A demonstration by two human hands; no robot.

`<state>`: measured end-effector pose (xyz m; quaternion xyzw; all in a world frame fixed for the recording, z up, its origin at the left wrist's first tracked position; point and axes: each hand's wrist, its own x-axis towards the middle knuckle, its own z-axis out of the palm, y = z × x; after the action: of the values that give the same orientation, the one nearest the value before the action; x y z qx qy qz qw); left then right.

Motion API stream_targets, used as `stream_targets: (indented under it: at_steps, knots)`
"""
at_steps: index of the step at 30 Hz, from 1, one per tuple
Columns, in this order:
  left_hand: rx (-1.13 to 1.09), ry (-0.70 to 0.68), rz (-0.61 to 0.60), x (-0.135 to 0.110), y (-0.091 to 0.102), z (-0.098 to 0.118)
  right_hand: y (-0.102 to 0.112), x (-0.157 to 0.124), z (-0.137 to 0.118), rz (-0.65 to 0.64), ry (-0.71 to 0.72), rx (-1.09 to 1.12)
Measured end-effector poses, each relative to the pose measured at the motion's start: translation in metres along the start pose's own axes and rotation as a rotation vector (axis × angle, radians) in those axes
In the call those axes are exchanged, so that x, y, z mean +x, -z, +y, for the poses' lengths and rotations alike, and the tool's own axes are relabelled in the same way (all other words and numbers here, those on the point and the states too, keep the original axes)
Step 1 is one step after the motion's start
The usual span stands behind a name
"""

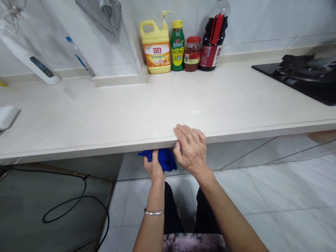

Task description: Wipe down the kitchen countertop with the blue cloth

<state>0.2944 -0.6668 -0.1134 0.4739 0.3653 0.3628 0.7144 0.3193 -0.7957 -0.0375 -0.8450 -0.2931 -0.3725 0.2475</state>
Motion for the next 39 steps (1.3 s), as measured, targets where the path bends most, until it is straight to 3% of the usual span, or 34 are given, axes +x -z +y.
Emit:
stream_targets:
  at_steps: [10, 17, 27, 34, 39]
  knots:
    - [0.023, -0.134, 0.173, 0.037, 0.029, 0.009, -0.007, 0.0, -0.001, 0.082, 0.009, -0.075]
    - [-0.026, -0.108, 0.036, 0.05, 0.044, 0.024, -0.014, 0.002, -0.003, 0.166, 0.017, -0.111]
    - [0.027, -0.083, 0.107, 0.059, 0.037, 0.029, -0.017, 0.003, -0.004, 0.175, -0.004, -0.147]
    - [-0.003, 0.088, 0.045, 0.053, 0.035, 0.039, -0.025, 0.005, -0.011, 0.272, -0.045, -0.155]
    - [-0.015, 0.125, 0.05, 0.048, 0.031, 0.039, -0.026, 0.006, -0.012, 0.284, -0.056, -0.15]
